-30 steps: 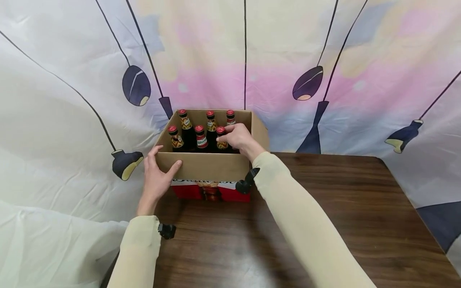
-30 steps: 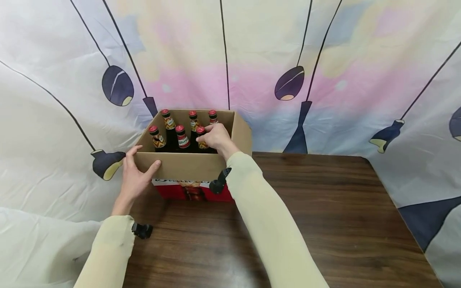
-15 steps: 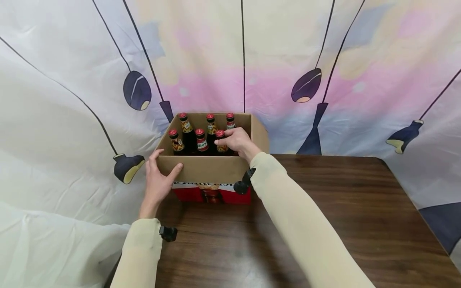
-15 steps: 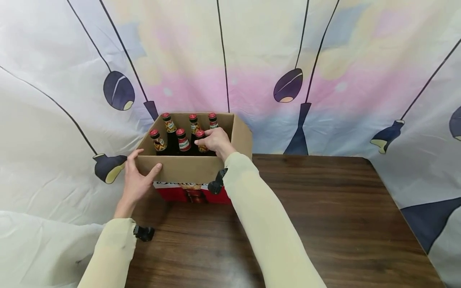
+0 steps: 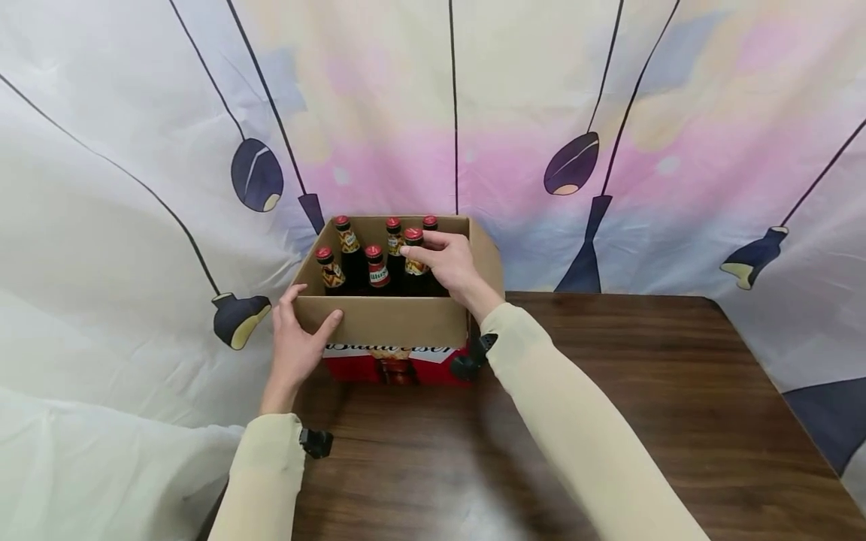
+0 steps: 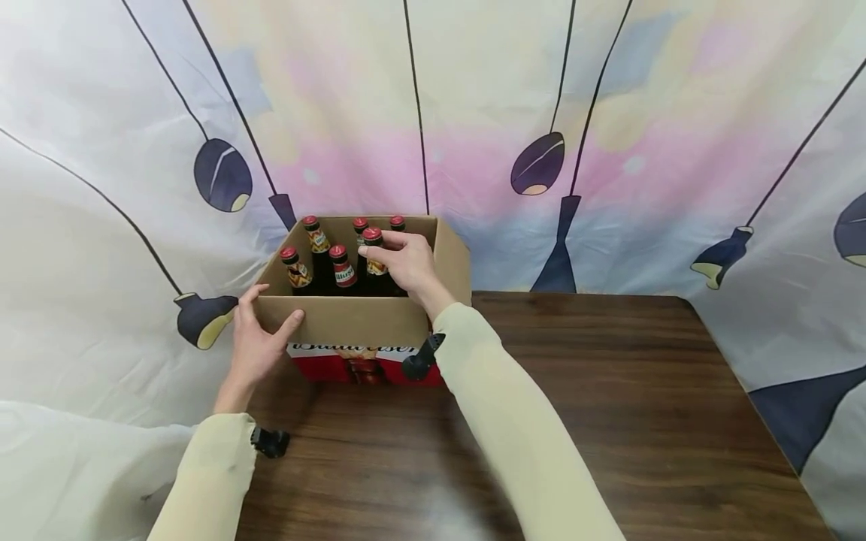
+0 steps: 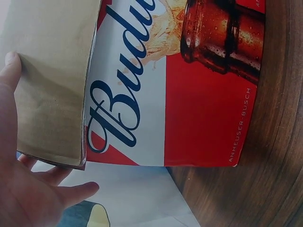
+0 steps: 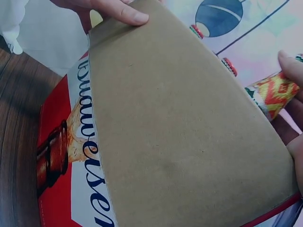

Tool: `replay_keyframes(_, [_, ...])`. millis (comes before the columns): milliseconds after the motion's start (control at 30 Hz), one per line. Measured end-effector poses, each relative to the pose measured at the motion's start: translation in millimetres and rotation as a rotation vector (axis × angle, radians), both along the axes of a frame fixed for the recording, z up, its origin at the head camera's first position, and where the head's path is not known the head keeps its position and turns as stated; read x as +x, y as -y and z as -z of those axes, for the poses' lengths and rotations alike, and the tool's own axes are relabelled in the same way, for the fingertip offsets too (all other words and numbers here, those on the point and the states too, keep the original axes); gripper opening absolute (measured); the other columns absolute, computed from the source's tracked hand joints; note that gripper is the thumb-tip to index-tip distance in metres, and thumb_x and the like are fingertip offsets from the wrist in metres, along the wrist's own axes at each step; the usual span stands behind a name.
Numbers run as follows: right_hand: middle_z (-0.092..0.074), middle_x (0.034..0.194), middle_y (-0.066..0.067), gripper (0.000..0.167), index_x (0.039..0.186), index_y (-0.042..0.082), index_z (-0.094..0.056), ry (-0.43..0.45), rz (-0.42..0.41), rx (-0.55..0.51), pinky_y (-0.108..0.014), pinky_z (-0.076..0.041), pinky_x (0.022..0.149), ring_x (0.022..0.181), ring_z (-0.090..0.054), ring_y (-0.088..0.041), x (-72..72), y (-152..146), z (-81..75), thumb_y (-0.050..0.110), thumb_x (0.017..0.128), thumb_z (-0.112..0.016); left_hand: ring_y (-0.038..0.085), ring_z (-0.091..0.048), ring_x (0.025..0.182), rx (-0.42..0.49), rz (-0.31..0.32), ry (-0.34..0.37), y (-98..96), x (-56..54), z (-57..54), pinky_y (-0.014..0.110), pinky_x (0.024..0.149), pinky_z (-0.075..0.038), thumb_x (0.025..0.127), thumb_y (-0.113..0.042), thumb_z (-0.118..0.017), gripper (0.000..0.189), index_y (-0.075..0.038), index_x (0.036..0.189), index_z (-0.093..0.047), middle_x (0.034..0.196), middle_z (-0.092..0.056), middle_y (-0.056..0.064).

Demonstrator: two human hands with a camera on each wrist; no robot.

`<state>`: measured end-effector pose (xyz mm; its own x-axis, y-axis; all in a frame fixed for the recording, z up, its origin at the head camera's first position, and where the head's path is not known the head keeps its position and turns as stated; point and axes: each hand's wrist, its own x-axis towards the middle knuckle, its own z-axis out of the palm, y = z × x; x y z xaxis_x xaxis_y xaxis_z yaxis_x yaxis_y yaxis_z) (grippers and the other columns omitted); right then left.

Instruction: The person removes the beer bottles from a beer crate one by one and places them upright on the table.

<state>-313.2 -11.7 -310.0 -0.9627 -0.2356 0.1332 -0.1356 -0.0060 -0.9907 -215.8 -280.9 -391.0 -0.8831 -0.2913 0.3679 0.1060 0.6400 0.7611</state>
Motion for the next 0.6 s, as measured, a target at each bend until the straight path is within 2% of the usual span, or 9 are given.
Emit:
replay_keyframes(67, [-0.070,0.137,-0.018,0.054,0.145,0.005,-0.064,-0.001,0.012,-0.041,-0.047,-0.051,0.110,0.128,-0.066,-0.032,-1.3,-5.6,0.9,0.017,0.095,-0.080,0.045,-0.036,0.141,-0.004,0.012,0.020,-4.1,-3.5,0.9,0.065,0.116,-0.033,0.096,-0.036,-0.078,0.080,-0.020,0.159,-0.031,0.156,-0.031,0.027])
replay_keyframes(167, [-0.066,0.145,-0.017,0.057,0.146,0.005,-0.062,-0.011,0.037,-0.031,-0.046,-0.048,0.114,0.134,-0.062,-0.031,-5.1,-15.7,-3.4,0.018,0.094,-0.081,0.045,-0.036,0.142,-0.010,0.038,0.044,-10.3,-10.7,0.3,0.067,0.116,-0.034,0.097,-0.040,-0.076,0.081,-0.021,0.160,-0.029,0.156,-0.030,0.027])
replay_keyframes(300, [-0.065,0.147,-0.013,0.051,0.140,0.007,-0.068,-0.039,0.053,-0.015,-0.043,-0.049,0.113,0.135,-0.062,-0.026,-11.9,-25.8,-25.2,0.020,0.094,-0.082,0.044,-0.036,0.142,-0.002,0.053,0.040,-16.1,-20.0,-1.1,0.066,0.116,-0.034,0.096,-0.042,-0.076,0.081,-0.023,0.160,-0.029,0.157,-0.029,0.026])
replay_keyframes(400, [-0.073,0.135,-0.011,0.043,0.133,0.010,-0.074,-0.039,0.069,-0.041,-0.039,-0.054,0.105,0.119,-0.069,-0.024,-15.4,-33.6,-56.0,0.020,0.093,-0.084,0.044,-0.036,0.142,0.009,0.057,0.025,-19.1,-24.2,-2.7,0.065,0.116,-0.034,0.096,-0.039,-0.077,0.080,-0.022,0.159,-0.030,0.157,-0.029,0.026])
replay_keyframes(500, [-0.074,0.129,-0.010,0.041,0.131,0.014,-0.075,0.004,0.077,-0.088,-0.037,-0.053,0.101,0.108,-0.068,-0.021,-14.7,-46.4,-97.5,0.018,0.092,-0.085,0.044,-0.035,0.142,0.012,0.064,0.018,-21.7,-25.4,-3.7,0.066,0.116,-0.034,0.096,-0.039,-0.077,0.080,-0.021,0.158,-0.031,0.157,-0.029,0.026])
replay_keyframes(600, [-0.074,0.130,-0.008,0.043,0.132,0.016,-0.075,0.062,0.082,-0.144,-0.036,-0.051,0.101,0.109,-0.067,-0.020,-9.8,-62.5,-143.7,0.014,0.090,-0.086,0.044,-0.035,0.142,0.006,0.074,0.032,-24.5,-24.1,-3.4,0.067,0.116,-0.034,0.097,-0.039,-0.076,0.079,-0.021,0.158,-0.030,0.156,-0.028,0.026])
